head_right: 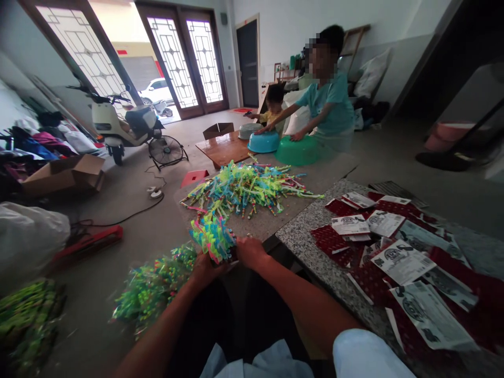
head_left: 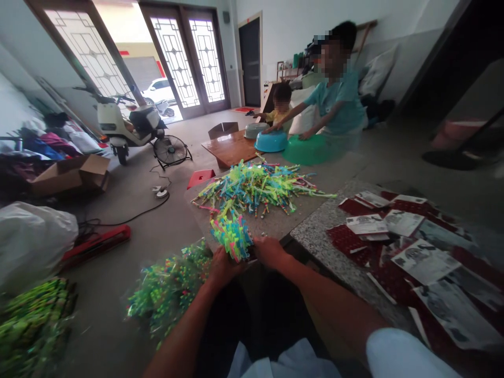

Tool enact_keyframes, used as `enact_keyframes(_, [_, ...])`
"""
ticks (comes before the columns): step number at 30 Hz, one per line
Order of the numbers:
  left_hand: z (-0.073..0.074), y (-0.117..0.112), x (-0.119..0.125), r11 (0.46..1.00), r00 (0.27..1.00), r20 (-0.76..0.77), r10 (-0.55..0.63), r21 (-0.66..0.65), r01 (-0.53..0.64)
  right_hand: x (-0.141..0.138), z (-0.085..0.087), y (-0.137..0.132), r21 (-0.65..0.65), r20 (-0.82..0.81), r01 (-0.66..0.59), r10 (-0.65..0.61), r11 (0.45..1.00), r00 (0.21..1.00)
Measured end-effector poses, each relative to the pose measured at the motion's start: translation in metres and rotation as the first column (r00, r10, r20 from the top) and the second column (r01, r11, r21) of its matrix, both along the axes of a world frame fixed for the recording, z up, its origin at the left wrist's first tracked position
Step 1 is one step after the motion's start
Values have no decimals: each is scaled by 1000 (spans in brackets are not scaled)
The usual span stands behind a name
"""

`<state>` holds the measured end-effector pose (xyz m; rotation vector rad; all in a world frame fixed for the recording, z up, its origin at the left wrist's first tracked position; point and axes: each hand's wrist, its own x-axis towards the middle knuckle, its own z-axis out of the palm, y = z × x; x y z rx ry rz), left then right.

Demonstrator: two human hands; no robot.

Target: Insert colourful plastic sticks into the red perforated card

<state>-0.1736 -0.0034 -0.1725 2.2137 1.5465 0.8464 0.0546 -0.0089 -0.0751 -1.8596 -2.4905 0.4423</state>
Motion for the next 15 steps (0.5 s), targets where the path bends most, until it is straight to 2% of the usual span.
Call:
enact_keyframes(3, [4, 0, 1, 1000, 1000, -8, -13, -1, 13, 7, -2, 8, -32, -71, -37, 34, 999, 997])
enact_keyframes(6, [8, -2, 2, 999, 999, -25, -33, 4, 33, 31, -4, 37, -129, -141, -60, 41, 990, 989])
enact_keyframes(7, [9, -2, 2, 999, 999, -32, -34, 9, 35, 42, -3, 52, -144, -132, -6, -13, 990, 991])
enact_keyframes(9, [10, -3, 2, 999, 999, -39, -30, 15, 31, 65, -2, 83, -65, -103, 216, -222, 974, 970])
enact_keyframes(12, [12, -4, 2, 1000, 999, -32, -16, 8, 16, 94, -3, 123, -19, -66, 507, -507, 862, 860])
enact_keyframes(14, [13, -5, 2, 1000, 999, -24, -21, 0, 21, 105, -8, 139, -35, -51, 597, -598, 801, 800])
enact_keyframes(15, [14, -5, 2, 1000, 999, -21, -28, -1, 28, 108, -10, 142, -44, -48, 607, -609, 793, 792])
